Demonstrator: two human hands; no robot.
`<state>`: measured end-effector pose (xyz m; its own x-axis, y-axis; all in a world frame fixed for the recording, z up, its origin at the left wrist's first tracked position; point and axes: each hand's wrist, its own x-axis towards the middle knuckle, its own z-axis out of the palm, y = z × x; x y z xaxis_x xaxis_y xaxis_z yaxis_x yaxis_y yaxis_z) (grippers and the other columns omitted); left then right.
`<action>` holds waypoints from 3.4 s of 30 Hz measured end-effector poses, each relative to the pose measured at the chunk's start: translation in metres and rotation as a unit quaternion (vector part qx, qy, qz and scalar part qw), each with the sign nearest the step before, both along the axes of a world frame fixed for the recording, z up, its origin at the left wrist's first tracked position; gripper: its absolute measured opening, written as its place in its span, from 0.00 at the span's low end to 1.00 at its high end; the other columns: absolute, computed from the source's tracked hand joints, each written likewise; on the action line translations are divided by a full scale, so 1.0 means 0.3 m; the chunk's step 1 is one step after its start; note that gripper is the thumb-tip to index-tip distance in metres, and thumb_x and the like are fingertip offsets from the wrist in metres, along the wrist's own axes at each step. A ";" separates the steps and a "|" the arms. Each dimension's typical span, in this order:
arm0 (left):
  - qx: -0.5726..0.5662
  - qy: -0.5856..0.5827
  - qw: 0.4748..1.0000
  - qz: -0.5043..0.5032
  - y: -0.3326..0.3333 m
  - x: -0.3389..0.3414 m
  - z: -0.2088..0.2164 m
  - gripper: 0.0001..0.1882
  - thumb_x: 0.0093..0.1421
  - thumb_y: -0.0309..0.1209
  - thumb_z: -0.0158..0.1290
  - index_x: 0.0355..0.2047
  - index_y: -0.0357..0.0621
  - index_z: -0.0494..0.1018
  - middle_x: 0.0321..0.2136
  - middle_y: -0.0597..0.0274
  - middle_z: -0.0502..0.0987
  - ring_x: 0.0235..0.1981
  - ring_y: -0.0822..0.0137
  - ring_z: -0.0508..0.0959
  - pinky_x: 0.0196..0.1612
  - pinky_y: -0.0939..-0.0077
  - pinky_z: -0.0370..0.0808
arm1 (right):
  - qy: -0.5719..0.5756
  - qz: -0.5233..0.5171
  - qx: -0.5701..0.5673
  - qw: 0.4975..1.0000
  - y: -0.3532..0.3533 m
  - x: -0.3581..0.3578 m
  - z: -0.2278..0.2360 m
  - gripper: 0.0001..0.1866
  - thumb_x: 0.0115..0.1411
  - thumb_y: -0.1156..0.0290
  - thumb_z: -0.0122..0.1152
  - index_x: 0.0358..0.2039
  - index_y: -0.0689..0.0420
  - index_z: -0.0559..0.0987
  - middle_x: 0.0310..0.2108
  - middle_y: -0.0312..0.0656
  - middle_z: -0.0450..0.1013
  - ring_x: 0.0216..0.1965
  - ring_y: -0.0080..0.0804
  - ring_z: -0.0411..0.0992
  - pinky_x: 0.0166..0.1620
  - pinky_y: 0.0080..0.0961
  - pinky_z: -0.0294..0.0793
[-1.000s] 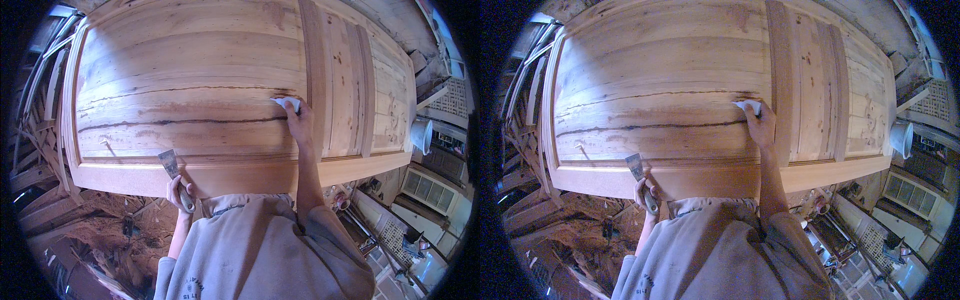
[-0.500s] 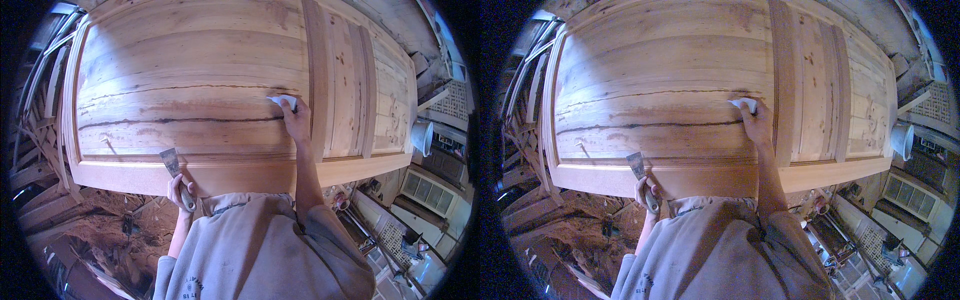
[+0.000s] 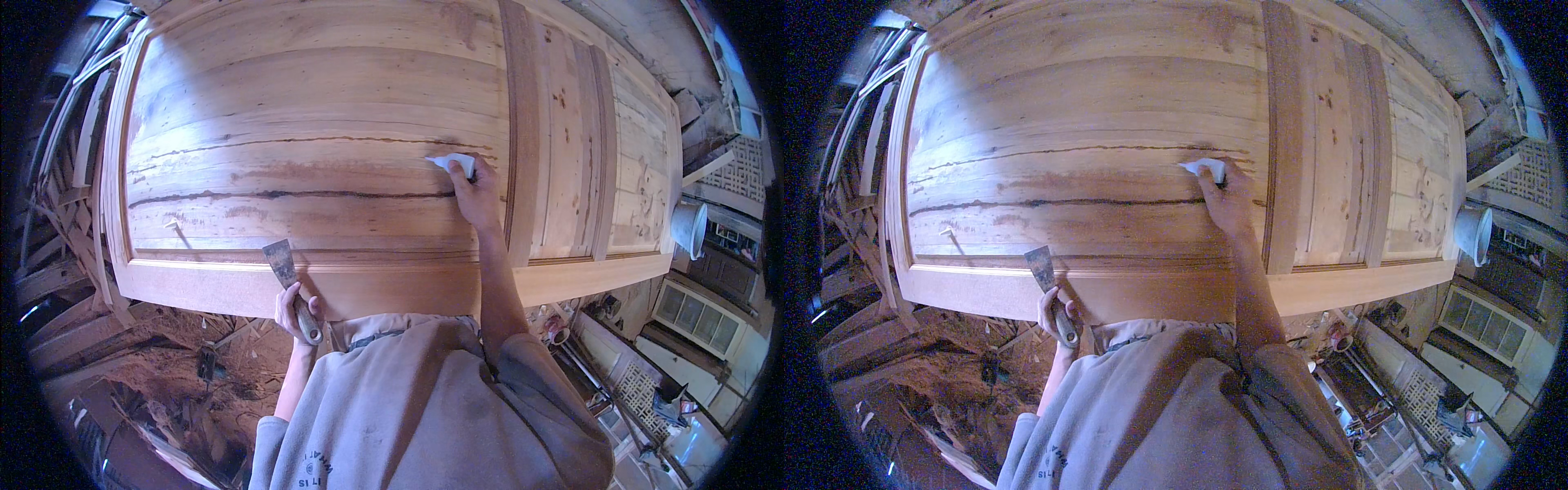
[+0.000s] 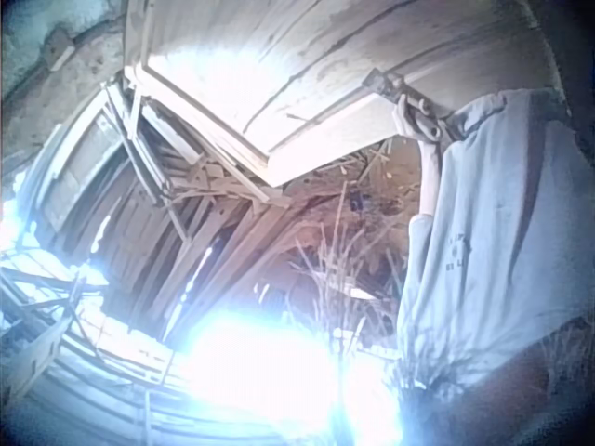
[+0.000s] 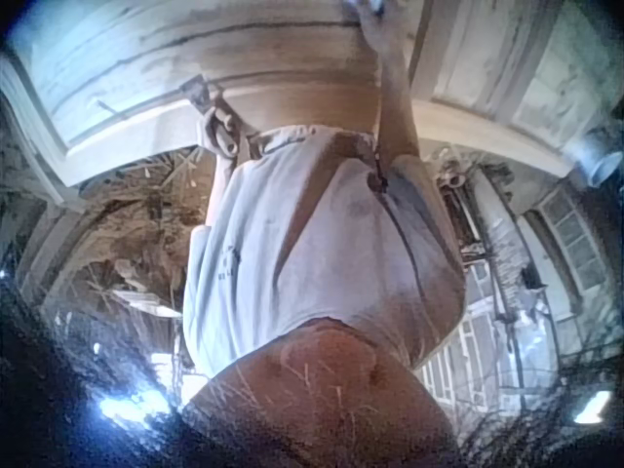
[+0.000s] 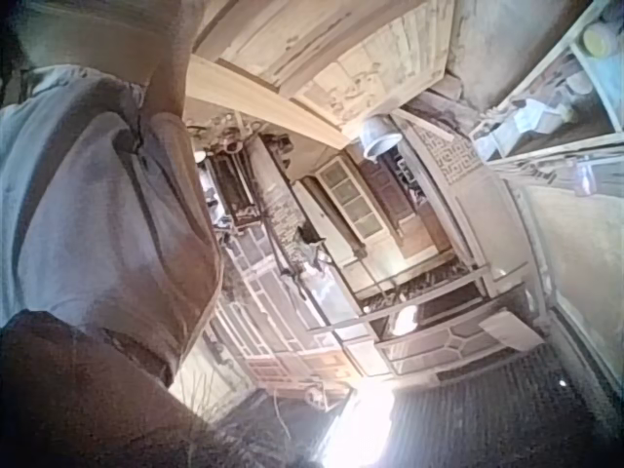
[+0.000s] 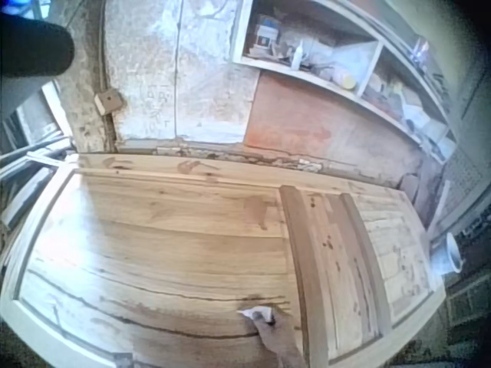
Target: The person applies wood filler from a tube into cracks on a large wooden panel and then uses a putty knife to spread and smooth the filler across the surface.
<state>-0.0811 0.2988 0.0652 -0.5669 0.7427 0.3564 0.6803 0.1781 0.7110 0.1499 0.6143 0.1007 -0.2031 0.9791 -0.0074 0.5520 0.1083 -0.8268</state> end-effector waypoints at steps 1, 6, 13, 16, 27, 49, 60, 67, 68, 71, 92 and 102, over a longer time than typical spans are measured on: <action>0.003 0.003 1.000 0.000 0.002 0.000 0.001 0.22 0.62 0.45 0.57 0.44 0.36 0.73 0.29 0.51 0.76 0.26 0.54 0.76 0.30 0.65 0.73 | 0.001 0.002 0.002 1.000 -0.001 -0.008 0.012 0.11 0.62 0.66 0.62 0.37 0.62 0.80 0.24 0.35 0.75 0.25 0.19 0.67 0.29 0.23 0.68; 0.003 0.009 1.000 0.003 0.006 0.001 0.006 0.23 0.62 0.46 0.57 0.44 0.36 0.73 0.29 0.51 0.76 0.26 0.54 0.76 0.30 0.65 0.73 | -0.024 -0.002 0.010 1.000 -0.002 -0.008 -0.038 0.11 0.62 0.65 0.63 0.35 0.62 0.79 0.22 0.36 0.72 0.24 0.20 0.66 0.28 0.23 0.67; 0.007 0.006 1.000 -0.001 0.009 0.000 0.009 0.23 0.62 0.46 0.57 0.44 0.36 0.73 0.30 0.51 0.77 0.26 0.54 0.76 0.30 0.65 0.73 | -0.010 0.004 0.016 1.000 -0.005 -0.035 -0.032 0.12 0.61 0.64 0.63 0.34 0.62 0.79 0.22 0.38 0.73 0.24 0.21 0.66 0.28 0.25 0.67; 0.008 -0.003 1.000 0.000 0.005 0.001 0.006 0.23 0.62 0.46 0.57 0.44 0.36 0.73 0.30 0.51 0.77 0.26 0.54 0.76 0.30 0.65 0.73 | -0.031 0.013 0.007 0.999 -0.002 -0.052 -0.007 0.13 0.62 0.64 0.63 0.35 0.63 0.79 0.23 0.40 0.74 0.24 0.23 0.66 0.28 0.26 0.67; 0.006 0.010 1.000 -0.005 0.004 0.000 0.005 0.23 0.62 0.46 0.58 0.45 0.37 0.73 0.32 0.50 0.78 0.28 0.53 0.77 0.32 0.64 0.74 | -0.020 0.021 -0.014 0.999 -0.005 -0.079 -0.011 0.13 0.61 0.64 0.64 0.37 0.62 0.80 0.22 0.39 0.74 0.23 0.22 0.67 0.28 0.25 0.68; 0.002 0.012 1.000 -0.006 0.011 0.001 0.015 0.22 0.62 0.45 0.57 0.44 0.37 0.73 0.30 0.51 0.77 0.26 0.53 0.76 0.30 0.64 0.72 | 0.303 -0.212 -0.156 0.916 0.072 0.221 0.034 0.08 0.67 0.64 0.56 0.35 0.56 0.75 0.19 0.26 0.63 0.17 0.13 0.57 0.18 0.15 0.56; -0.020 0.015 1.000 0.009 -0.001 0.005 -0.008 0.23 0.62 0.44 0.57 0.44 0.34 0.73 0.33 0.48 0.77 0.30 0.50 0.78 0.34 0.63 0.74 | 0.106 -0.177 -0.069 0.976 0.180 0.328 -0.051 0.14 0.65 0.66 0.58 0.40 0.66 0.78 0.31 0.39 0.77 0.32 0.24 0.72 0.36 0.24 0.72; -0.025 0.007 1.000 0.009 -0.007 0.004 -0.010 0.24 0.62 0.46 0.56 0.43 0.34 0.73 0.32 0.47 0.77 0.31 0.49 0.78 0.35 0.62 0.74 | 0.052 -0.132 0.058 0.988 0.187 0.323 -0.074 0.10 0.66 0.67 0.57 0.36 0.62 0.79 0.20 0.27 0.67 0.18 0.13 0.59 0.20 0.17 0.57; -0.022 0.011 1.000 0.009 -0.003 0.005 -0.009 0.24 0.62 0.47 0.56 0.43 0.34 0.73 0.32 0.47 0.77 0.30 0.49 0.78 0.34 0.62 0.74 | 0.053 -0.136 0.044 0.988 0.187 0.331 -0.079 0.10 0.66 0.67 0.58 0.36 0.62 0.79 0.20 0.26 0.66 0.19 0.13 0.59 0.20 0.17 0.57; -0.026 -0.004 0.999 0.019 -0.011 0.007 -0.014 0.24 0.62 0.47 0.57 0.43 0.34 0.73 0.32 0.47 0.77 0.30 0.50 0.78 0.34 0.62 0.74 | 0.058 -0.142 0.006 0.988 0.186 0.325 -0.069 0.10 0.66 0.66 0.58 0.36 0.61 0.79 0.19 0.25 0.66 0.19 0.12 0.59 0.20 0.16 0.55; -0.012 0.009 1.000 0.011 0.005 0.008 0.002 0.23 0.63 0.46 0.57 0.43 0.35 0.73 0.32 0.49 0.77 0.29 0.52 0.77 0.33 0.64 0.73 | -0.005 -0.123 0.003 0.992 0.189 0.306 -0.087 0.11 0.66 0.65 0.58 0.38 0.61 0.79 0.18 0.27 0.66 0.16 0.12 0.61 0.18 0.15 0.59; -0.022 0.007 1.000 0.009 -0.004 0.005 -0.001 0.23 0.63 0.45 0.57 0.44 0.36 0.73 0.32 0.49 0.77 0.29 0.52 0.77 0.33 0.64 0.73 | 0.028 -0.114 -0.006 0.993 0.186 0.255 -0.050 0.11 0.65 0.65 0.59 0.37 0.61 0.79 0.18 0.28 0.66 0.17 0.12 0.61 0.18 0.15 0.58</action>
